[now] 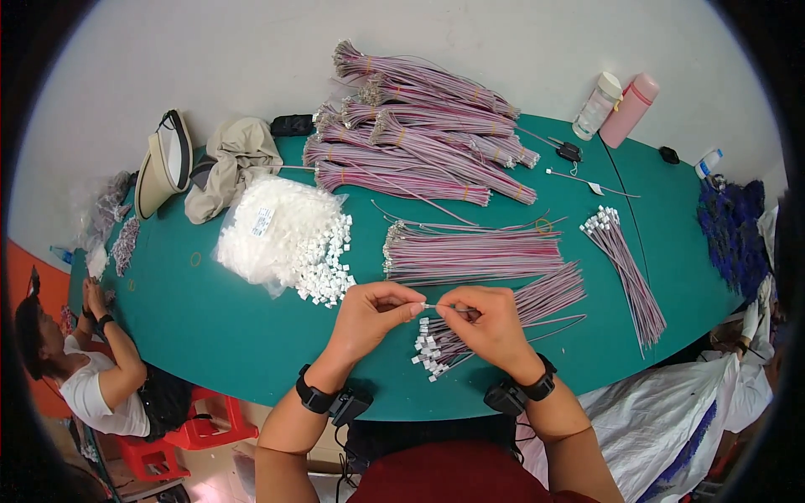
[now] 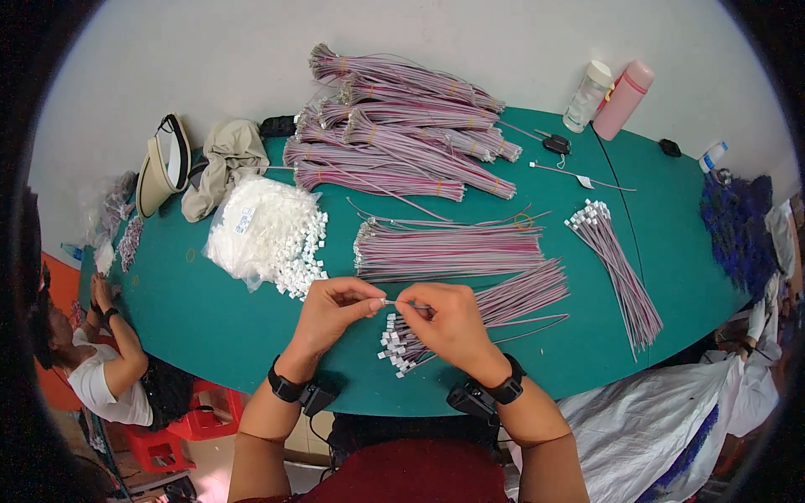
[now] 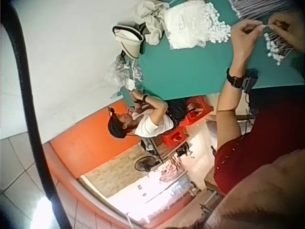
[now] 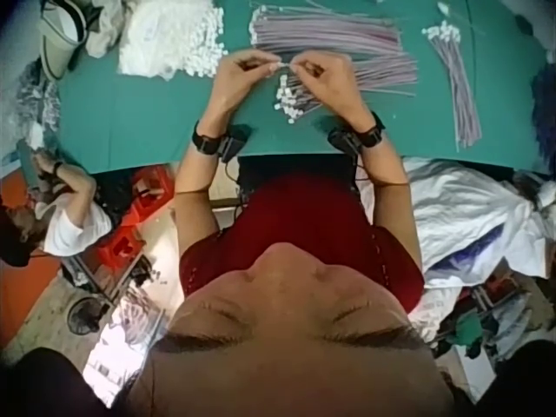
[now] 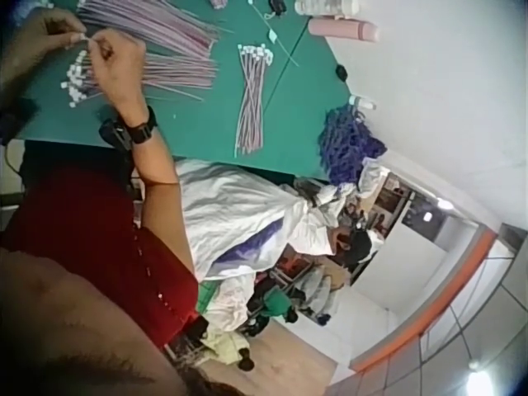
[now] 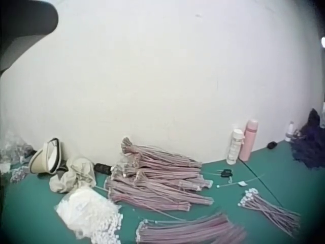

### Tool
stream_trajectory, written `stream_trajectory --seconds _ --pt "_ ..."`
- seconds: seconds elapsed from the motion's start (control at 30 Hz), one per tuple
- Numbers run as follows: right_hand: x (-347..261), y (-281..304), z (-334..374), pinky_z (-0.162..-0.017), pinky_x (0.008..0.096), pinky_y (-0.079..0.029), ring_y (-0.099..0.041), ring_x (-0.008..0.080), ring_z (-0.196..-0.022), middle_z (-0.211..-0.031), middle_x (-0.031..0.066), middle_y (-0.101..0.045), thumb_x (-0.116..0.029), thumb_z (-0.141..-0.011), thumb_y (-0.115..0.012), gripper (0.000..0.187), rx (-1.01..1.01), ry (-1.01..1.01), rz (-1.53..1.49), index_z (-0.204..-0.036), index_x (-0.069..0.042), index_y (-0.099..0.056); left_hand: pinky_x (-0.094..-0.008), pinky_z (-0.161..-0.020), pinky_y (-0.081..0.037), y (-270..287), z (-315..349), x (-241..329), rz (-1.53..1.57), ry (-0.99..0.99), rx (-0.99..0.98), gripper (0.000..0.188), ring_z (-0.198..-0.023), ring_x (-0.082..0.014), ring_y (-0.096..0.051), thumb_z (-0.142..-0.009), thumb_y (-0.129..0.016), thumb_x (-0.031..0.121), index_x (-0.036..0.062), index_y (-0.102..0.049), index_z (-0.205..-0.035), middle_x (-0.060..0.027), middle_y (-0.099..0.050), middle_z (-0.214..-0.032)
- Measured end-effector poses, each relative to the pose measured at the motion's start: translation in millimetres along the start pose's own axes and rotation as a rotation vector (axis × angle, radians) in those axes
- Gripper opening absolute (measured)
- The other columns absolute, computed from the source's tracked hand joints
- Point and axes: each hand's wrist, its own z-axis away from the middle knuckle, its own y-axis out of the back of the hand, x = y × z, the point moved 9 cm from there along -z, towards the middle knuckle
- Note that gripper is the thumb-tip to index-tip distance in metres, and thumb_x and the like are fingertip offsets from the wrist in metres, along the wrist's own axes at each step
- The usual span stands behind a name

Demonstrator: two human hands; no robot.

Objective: The person assembles electronic components by hand, picking up a wire and a connector, fitting the connector onto the end of the wire, and placing the completed assembly onto the table.

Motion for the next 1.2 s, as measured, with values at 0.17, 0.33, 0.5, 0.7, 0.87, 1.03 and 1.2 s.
stream_trajectory --seconds 0.17,0.33,0.5,0.7,0.87,1.03,1.2 --pt "0 -2 1 -0.047 0.0237 -0.039 -0.051 0.0095 -0.052 -0.072 0.0060 -0.066 -0.004 -0.081 -0.072 0.007 0.004 0.036 0.045 -0.086 0.000 -0.069 -0.0210 -0.069 -0.051 1 0 0 -0.024 -0.008 0.008 0.015 -0.075 -0.0084 -0.063 -0.084 -0.074 0.003 -0.0006 -0.073 -0.099 -0.0048 -0.071 -0.086" --pt "-2 -4 2 -0.047 0.0246 -0.039 -0.053 0.0113 -0.052 -0.074 0.0070 -0.067 -0.003 -0.082 -0.071 0.007 0.018 0.108 0.048 -0.088 0.000 -0.069 -0.0212 -0.069 -0.051 -1 0 1 -0.007 0.006 -0.004 0.015 -0.075 -0.0086 -0.064 -0.084 -0.074 0.003 -0.0008 -0.073 -0.099 -0.0051 -0.071 -0.085" --pt "-6 -3 1 -0.047 0.0252 -0.040 -0.054 0.0128 -0.052 -0.075 0.0079 -0.067 -0.001 -0.082 -0.070 0.007 0.024 0.123 0.054 -0.089 0.000 -0.069 -0.0217 -0.067 -0.052 1 -1 -2 -0.016 -0.010 0.006 0.015 -0.075 -0.0089 -0.064 -0.084 -0.074 0.003 -0.0010 -0.073 -0.098 -0.0052 -0.071 -0.085" --pt "-8 -5 1 -0.047 0.0253 -0.040 -0.054 0.0130 -0.052 -0.074 0.0079 -0.066 -0.001 -0.082 -0.070 0.006 0.025 0.146 0.087 -0.088 0.000 -0.068 -0.0221 -0.067 -0.053 0 -1 -2 -0.002 -0.017 0.006 0.015 -0.074 -0.0094 -0.065 -0.084 -0.075 0.003 -0.0010 -0.073 -0.097 -0.0054 -0.071 -0.085" --pt "-7 -2 2 -0.046 0.0250 -0.039 -0.054 0.0131 -0.052 -0.073 0.0077 -0.065 0.000 -0.082 -0.070 0.007 0.043 0.134 0.032 -0.088 0.000 -0.068 -0.0220 -0.067 -0.053 -1 1 3 -0.086 -0.036 0.039 0.015 -0.075 -0.0092 -0.065 -0.083 -0.075 0.003 -0.0007 -0.073 -0.098 -0.0054 -0.071 -0.085" --pt "-7 -6 3 -0.046 0.0248 -0.039 -0.053 0.0126 -0.052 -0.072 0.0077 -0.065 0.000 -0.082 -0.070 0.006 0.019 0.129 0.029 -0.088 0.000 -0.068 -0.0216 -0.068 -0.053 -1 0 -1 -0.006 -0.006 0.015 0.014 -0.075 -0.0088 -0.065 -0.083 -0.075 0.002 -0.0004 -0.073 -0.097 -0.0051 -0.071 -0.085" --pt "-8 -3 2 -0.046 0.0249 -0.038 -0.052 0.0116 -0.052 -0.071 0.0073 -0.064 0.000 -0.082 -0.070 0.006 0.050 0.149 0.049 -0.088 0.000 -0.068 -0.0217 -0.069 -0.053 0 1 3 -0.113 -0.068 0.031 0.014 -0.076 -0.0084 -0.065 -0.084 -0.074 0.004 -0.0004 -0.073 -0.098 -0.0048 -0.072 -0.086"
